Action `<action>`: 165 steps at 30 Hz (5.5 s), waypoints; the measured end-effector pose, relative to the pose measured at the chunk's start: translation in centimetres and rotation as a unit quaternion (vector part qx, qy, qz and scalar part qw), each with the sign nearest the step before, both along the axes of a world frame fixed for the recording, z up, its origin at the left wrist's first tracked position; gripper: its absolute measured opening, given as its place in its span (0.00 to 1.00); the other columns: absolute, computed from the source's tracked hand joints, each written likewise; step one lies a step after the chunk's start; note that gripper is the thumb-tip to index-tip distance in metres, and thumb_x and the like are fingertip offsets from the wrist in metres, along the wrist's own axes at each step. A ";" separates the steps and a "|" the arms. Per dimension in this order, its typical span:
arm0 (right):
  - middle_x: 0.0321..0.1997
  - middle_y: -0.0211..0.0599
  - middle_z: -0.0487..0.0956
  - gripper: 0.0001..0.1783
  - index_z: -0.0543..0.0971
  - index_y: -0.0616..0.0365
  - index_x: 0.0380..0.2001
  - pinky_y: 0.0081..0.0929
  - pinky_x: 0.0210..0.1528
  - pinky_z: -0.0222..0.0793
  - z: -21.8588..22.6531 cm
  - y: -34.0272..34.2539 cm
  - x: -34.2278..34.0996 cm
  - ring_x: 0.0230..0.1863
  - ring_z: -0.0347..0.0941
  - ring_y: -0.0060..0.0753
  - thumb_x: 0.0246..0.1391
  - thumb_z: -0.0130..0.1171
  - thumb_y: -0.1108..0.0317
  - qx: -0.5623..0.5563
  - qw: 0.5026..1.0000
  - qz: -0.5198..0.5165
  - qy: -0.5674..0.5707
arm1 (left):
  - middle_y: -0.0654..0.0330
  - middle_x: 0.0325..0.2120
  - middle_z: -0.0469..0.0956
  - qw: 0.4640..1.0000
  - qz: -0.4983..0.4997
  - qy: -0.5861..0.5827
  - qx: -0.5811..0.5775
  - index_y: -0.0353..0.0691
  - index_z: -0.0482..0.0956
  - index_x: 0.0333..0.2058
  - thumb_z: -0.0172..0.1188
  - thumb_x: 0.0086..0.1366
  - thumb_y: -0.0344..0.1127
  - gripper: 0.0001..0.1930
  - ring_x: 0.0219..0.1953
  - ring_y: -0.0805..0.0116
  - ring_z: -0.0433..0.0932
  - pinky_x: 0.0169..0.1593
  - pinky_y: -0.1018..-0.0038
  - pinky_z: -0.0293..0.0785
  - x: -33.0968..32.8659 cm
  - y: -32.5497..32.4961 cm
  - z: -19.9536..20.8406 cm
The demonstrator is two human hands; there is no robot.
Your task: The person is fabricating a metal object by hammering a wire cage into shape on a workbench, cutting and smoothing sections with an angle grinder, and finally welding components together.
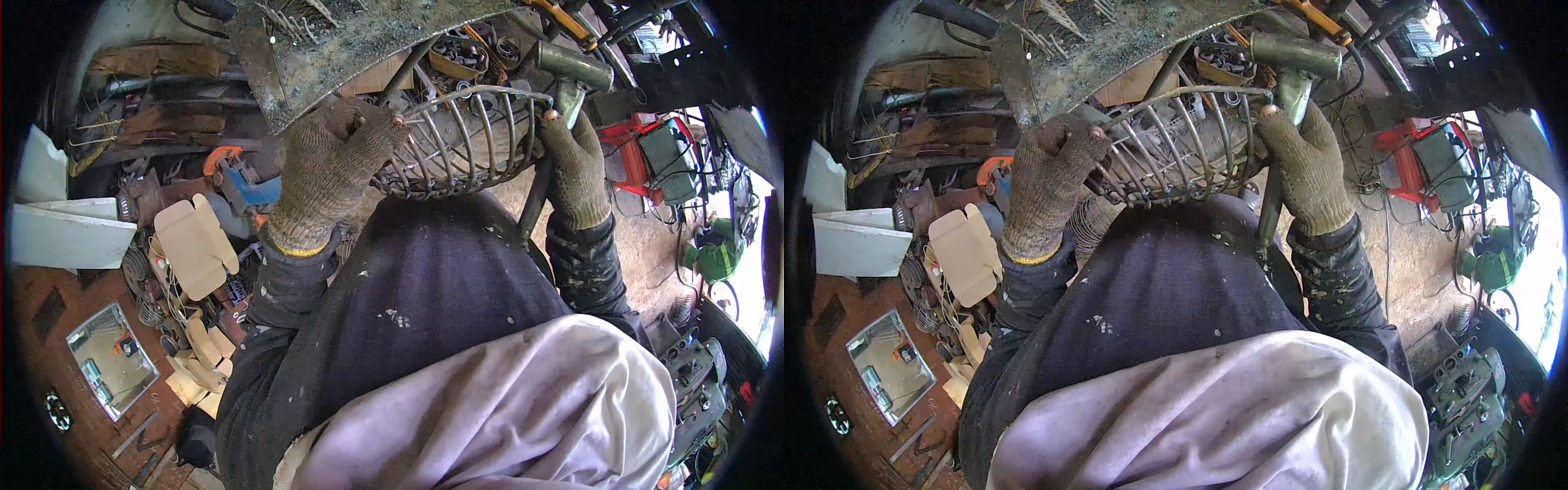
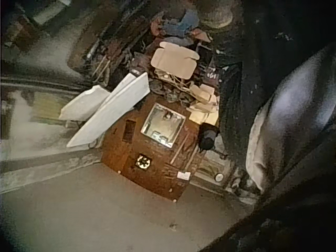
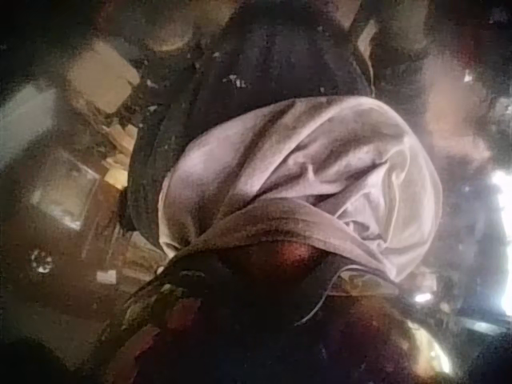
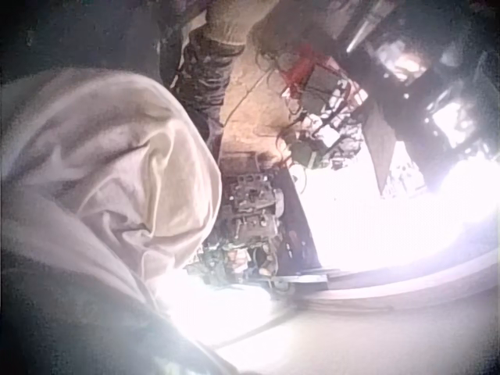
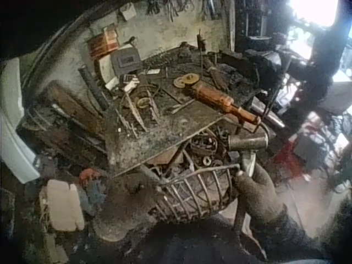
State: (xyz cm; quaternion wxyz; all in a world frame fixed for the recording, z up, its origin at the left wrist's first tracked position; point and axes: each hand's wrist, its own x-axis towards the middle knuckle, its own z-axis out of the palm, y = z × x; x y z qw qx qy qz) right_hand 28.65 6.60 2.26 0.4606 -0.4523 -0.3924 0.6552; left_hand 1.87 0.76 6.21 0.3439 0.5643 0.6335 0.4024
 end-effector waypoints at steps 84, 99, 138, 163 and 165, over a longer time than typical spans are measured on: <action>0.26 0.29 0.76 0.17 0.74 0.63 0.49 0.23 0.29 0.68 2.9 -4.1 -0.7 0.26 0.71 0.20 0.64 0.56 0.61 0.130 0.976 0.108 -0.136 | 0.52 0.28 0.83 0.998 -0.026 0.021 0.046 0.34 0.83 0.40 0.68 0.59 0.50 0.22 0.30 0.65 0.82 0.34 0.71 0.76 1.6 -3.0 2.5; 0.49 0.53 0.79 0.22 0.73 0.61 0.55 0.45 0.51 0.72 2.6 -4.0 -0.7 0.53 0.76 0.48 0.57 0.59 0.69 0.355 0.865 0.174 -0.310 | 0.52 0.24 0.82 0.994 0.022 0.110 0.000 0.34 0.83 0.38 0.65 0.63 0.47 0.19 0.27 0.67 0.82 0.31 0.71 0.76 2.9 -3.5 3.6; 0.37 0.26 0.78 0.18 0.77 0.63 0.47 0.18 0.37 0.68 1.6 1.2 -0.3 0.35 0.70 0.16 0.62 0.61 0.60 0.063 0.988 0.033 -0.139 | 0.62 0.27 0.80 0.985 -0.001 -0.171 -0.003 0.34 0.81 0.37 0.67 0.61 0.44 0.17 0.32 0.74 0.78 0.37 0.75 0.73 -0.9 -3.2 1.0; 0.30 0.25 0.76 0.16 0.76 0.61 0.44 0.17 0.29 0.67 1.5 2.9 -1.0 0.27 0.69 0.15 0.60 0.61 0.61 0.028 0.996 0.025 -0.085 | 0.60 0.39 0.81 0.968 -0.014 -0.251 0.000 0.33 0.77 0.50 0.61 0.65 0.56 0.29 0.38 0.75 0.78 0.42 0.76 0.75 -0.7 -0.4 0.1; 0.32 0.28 0.77 0.17 0.75 0.61 0.46 0.17 0.26 0.67 0.8 3.6 -0.7 0.26 0.71 0.17 0.61 0.61 0.61 0.004 0.997 0.026 -0.070 | 0.60 0.42 0.80 0.977 -0.085 -0.194 -0.005 0.34 0.75 0.52 0.59 0.65 0.61 0.33 0.39 0.75 0.78 0.43 0.75 0.75 -2.4 0.0 -1.2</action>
